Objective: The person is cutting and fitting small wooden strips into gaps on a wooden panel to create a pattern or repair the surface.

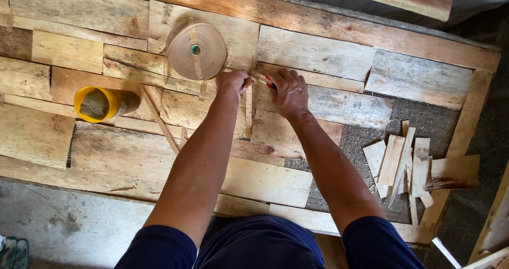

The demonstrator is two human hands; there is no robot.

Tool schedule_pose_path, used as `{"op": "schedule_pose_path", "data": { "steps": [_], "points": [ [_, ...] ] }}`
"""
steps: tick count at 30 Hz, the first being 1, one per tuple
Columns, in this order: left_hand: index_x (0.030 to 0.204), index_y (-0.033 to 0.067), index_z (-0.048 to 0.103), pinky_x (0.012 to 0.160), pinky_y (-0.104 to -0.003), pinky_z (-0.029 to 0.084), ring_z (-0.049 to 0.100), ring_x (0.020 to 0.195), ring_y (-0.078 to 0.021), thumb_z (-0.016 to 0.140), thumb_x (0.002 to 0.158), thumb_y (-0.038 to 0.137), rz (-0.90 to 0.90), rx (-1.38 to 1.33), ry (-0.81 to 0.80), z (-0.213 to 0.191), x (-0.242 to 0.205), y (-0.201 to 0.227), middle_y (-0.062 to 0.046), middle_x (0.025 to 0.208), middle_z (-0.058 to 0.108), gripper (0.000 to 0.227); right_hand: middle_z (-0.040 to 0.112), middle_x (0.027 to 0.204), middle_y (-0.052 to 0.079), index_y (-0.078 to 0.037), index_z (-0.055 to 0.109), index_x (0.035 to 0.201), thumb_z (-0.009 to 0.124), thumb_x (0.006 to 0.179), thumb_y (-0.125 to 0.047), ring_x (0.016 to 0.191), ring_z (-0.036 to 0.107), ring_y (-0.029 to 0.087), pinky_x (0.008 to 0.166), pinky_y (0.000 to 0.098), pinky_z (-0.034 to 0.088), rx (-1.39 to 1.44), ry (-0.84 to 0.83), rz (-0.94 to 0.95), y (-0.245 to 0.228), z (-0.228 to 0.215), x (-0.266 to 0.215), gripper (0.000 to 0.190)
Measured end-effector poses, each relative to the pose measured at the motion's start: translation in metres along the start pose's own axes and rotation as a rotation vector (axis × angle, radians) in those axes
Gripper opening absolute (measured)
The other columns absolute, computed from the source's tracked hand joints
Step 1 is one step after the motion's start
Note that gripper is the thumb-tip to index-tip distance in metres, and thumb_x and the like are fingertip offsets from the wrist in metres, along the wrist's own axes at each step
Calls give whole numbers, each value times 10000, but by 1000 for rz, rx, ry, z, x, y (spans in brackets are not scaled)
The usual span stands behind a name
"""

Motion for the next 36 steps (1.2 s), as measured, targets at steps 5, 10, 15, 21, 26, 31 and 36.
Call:
{"op": "schedule_pose_path", "data": {
  "steps": [5,10,15,21,26,31,36],
  "points": [
    [838,-154,639,335,-253,425,661,482,-212,662,848,-139,4,-18,2,1,7,-2,-246,741,691,30,687,1122,113,-122,738,1143,774,888,-134,989,675,266,887,458,553,33,-6,45,7,15,-4,258],
    [832,-133,658,349,-251,462,654,483,-192,659,839,-129,-6,-32,14,-1,3,-3,-207,728,688,8,660,1094,111,-126,736,1102,781,865,-127,985,670,275,895,453,560,78,17,80,-2,9,-5,240],
    [833,-148,606,346,-276,426,652,487,-223,641,849,-142,-1,-50,-7,1,16,-7,-223,720,674,39,652,1053,108,-117,733,1099,770,829,-105,1004,662,291,912,469,529,100,33,92,1,6,-8,273],
    [853,-136,661,345,-262,466,656,478,-201,647,820,-117,-7,-58,-37,2,20,-10,-195,704,690,40,654,1053,115,-97,730,1060,755,816,-114,963,663,295,883,471,539,89,48,67,-7,6,-3,245],
    [849,-141,629,380,-282,519,672,503,-224,649,835,-151,-8,-69,15,0,9,-2,-209,737,687,27,668,1094,110,-99,722,1090,704,873,-116,991,677,253,922,433,559,86,-51,160,5,24,-5,218],
    [836,-105,677,394,-259,520,675,509,-191,684,823,-111,-4,-21,1,-3,13,-5,-193,743,714,16,679,1124,126,-88,713,1139,714,881,-161,968,675,254,889,437,559,88,-67,174,2,27,-5,268],
    [875,-124,661,435,-282,566,699,533,-209,655,865,-124,-16,-40,17,-3,10,-5,-213,793,709,11,685,1080,124,-117,735,1103,710,859,-149,976,680,260,926,447,551,43,-33,144,-4,15,-7,247]
  ]
}}
Point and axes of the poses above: each hand's wrist, its own x-axis towards the middle knuckle, its own z-axis out of the palm, y = z × x, the point moved 9 cm from there along x, towards the middle knuckle
